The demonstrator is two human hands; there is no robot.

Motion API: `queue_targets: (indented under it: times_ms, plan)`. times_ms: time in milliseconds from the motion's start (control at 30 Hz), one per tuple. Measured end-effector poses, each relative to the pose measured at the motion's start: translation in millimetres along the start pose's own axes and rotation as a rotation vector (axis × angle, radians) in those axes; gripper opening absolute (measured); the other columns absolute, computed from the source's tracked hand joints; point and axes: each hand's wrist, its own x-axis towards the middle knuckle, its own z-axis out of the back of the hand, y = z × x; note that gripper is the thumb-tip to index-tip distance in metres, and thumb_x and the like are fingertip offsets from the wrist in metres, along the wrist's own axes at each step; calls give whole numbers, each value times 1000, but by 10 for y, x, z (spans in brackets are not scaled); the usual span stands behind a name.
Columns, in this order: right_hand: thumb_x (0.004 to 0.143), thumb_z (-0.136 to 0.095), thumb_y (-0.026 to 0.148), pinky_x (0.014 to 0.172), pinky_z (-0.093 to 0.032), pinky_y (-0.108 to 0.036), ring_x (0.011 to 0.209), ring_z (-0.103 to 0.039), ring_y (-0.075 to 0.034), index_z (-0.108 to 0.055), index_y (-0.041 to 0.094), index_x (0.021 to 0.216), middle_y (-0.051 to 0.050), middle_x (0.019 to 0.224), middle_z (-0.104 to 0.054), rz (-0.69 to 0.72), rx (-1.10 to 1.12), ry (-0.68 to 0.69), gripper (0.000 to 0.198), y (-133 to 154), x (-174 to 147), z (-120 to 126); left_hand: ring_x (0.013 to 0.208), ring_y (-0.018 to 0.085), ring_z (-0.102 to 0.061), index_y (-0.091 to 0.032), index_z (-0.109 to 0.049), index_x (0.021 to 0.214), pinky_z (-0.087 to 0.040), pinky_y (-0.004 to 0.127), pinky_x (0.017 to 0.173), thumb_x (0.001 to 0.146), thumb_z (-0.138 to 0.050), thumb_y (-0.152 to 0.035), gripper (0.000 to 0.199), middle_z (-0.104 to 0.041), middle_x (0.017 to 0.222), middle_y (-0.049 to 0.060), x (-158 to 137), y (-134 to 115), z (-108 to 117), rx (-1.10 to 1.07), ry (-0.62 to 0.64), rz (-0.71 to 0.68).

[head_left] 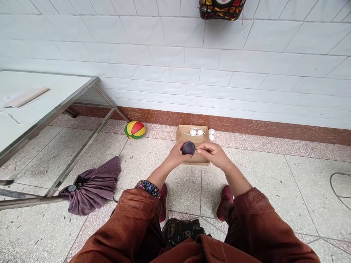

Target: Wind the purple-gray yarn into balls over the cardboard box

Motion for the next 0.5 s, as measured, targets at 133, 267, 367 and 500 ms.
queue_targets:
  times_ms: [133,267,367,500]
  plan:
    - [94,-63,37,75,-49,-33,79,-62,-19,-71,23,85,-3,83,-70,0,-92,-191,19,-99,36,42,120,30,-57,-26,-52,143,-42,49,104,66,-78,-17,81,-59,134,11,-80,-38,-47,-86,327,-7]
    - [91,-62,36,68,-46,-30,70,-58,-17,-68,22,81,-1,76,-65,-95,-126,-290,18,-240,52,2,123,29,-57,-35,-37,154,-44,47,102,69,-82,-18,97,-57,140,10,-132,-145,-70,-304,484,16]
    - [91,-60,38,61,-42,-29,62,-53,-16,-66,22,81,0,69,-60,-207,-144,-273,20,-328,45,-33,129,29,-53,-35,-50,146,-42,44,105,69,-85,-20,85,-54,146,9,-143,-201,-56,-429,452,1]
    - [92,-54,35,61,-41,-28,63,-54,-17,-64,22,81,0,70,-61,-268,-213,-202,20,-413,25,-79,121,27,-58,-27,-64,131,-42,41,104,68,-87,-20,68,-62,135,9,-128,-187,-26,-538,302,60]
